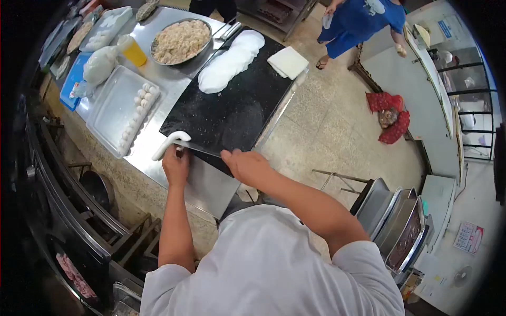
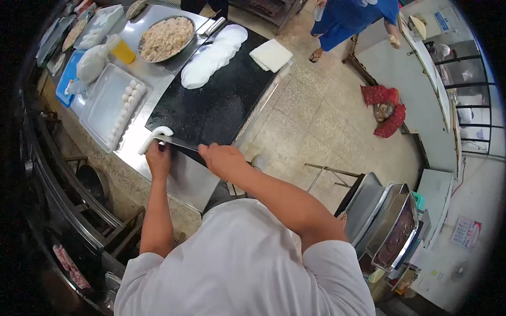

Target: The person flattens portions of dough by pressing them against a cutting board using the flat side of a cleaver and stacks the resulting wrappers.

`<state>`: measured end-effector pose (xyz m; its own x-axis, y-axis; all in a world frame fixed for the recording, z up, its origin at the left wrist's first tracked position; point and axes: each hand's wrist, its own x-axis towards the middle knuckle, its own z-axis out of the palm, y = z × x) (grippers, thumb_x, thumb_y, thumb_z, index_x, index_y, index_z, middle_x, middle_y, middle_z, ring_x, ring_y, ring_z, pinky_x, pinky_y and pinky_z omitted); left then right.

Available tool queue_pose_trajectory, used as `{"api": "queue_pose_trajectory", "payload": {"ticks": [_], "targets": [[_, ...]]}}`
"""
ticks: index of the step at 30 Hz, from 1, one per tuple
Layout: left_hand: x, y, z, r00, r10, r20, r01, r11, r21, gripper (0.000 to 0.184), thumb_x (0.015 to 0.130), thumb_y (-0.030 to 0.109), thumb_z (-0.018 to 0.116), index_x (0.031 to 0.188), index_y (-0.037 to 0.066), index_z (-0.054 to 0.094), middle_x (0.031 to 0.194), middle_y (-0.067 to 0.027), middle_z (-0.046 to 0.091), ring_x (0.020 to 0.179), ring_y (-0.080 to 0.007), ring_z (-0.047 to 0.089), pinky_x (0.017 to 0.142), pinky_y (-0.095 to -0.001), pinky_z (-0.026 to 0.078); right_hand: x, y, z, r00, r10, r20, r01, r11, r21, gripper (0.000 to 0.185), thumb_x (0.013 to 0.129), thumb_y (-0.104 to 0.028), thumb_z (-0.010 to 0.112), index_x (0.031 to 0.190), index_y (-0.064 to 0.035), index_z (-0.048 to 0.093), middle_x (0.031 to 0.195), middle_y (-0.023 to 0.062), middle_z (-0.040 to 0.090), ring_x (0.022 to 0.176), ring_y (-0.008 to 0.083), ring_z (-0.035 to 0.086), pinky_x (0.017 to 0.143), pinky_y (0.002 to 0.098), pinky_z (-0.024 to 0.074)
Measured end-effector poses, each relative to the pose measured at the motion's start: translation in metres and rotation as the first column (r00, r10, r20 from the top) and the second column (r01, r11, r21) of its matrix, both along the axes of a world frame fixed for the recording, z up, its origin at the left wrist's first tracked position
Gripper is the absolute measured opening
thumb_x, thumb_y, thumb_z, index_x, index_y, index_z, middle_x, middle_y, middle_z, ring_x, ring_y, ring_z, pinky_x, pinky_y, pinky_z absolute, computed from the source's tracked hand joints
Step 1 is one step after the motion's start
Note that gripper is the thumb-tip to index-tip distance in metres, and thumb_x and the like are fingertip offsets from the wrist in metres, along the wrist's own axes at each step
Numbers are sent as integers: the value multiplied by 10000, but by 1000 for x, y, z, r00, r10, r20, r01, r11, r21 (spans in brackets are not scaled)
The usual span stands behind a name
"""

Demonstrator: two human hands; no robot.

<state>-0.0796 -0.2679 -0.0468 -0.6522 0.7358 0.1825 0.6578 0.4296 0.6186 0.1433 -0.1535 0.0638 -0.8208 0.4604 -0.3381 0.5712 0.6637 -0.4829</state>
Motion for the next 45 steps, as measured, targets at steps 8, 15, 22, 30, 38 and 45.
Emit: {"api": "queue_pose_trajectory", "payload": {"ticks": [8, 15, 22, 30, 38, 45], "targets": [[18, 4, 38, 977, -196, -80, 180, 969, -168, 441, 1009, 327, 585, 687, 28, 613, 743, -201, 628, 735, -399, 606, 701, -506, 477, 108, -5, -10, 973, -216, 84, 230, 944, -238, 198, 986, -160, 566, 1148, -47, 545, 997, 250, 686, 956, 446, 666, 774, 526, 519], [107, 58, 24, 715, -642, -277, 491, 743, -455, 466, 1013, 488, 509, 1374, 200, 569, 1518, -137, 439, 1460, -394, 314, 1159, -653, 211, 208, 11, -10, 787, -595, -163, 506, 774, -381, 199, 983, -211, 624, 980, -13, 607, 751, 181, 671, 674, 345, 662, 651, 411, 516], [125, 134, 24, 675, -705, -218, 554, 680, -480, 683, 989, 621, 455, 1578, 280, 391, 1663, -133, 279, 1541, -429, 187, 1188, -719, 98, 175, 153, 4, 414, -790, -451, 576, 611, -542, 314, 1035, -292, 583, 923, 0, 610, 705, 64, 629, 622, 135, 606, 591, 306, 477], [119, 154, 18, 732, -653, -195, 520, 720, -459, 681, 1010, 606, 445, 1580, 238, 395, 1657, -131, 302, 1557, -342, 202, 1253, -576, 111, 102, 240, -85, 267, -959, 97, 556, 71, -828, 233, 1055, -298, 541, 974, -80, 523, 721, 48, 579, 546, 155, 546, 499, 335, 458], [111, 127, 26, 593, -791, -149, 736, 608, -298, 693, 973, 638, 491, 1557, 269, 437, 1652, -86, 332, 1548, -374, 224, 1231, -621, 121, 148, 57, -95, 926, -374, 52, 334, 745, -578, 418, 912, -401, 711, 1027, -6, 638, 832, 185, 688, 798, 329, 680, 754, 454, 517], [84, 172, 14, 509, -843, -176, 749, 534, -392, 688, 962, 634, 501, 1518, 228, 492, 1617, -98, 387, 1530, -335, 277, 1222, -625, 153, 97, 129, -102, 977, -171, 132, 214, 837, -503, 527, 886, -503, 709, 915, 23, 689, 950, 257, 719, 913, 412, 705, 796, 484, 533]]}}
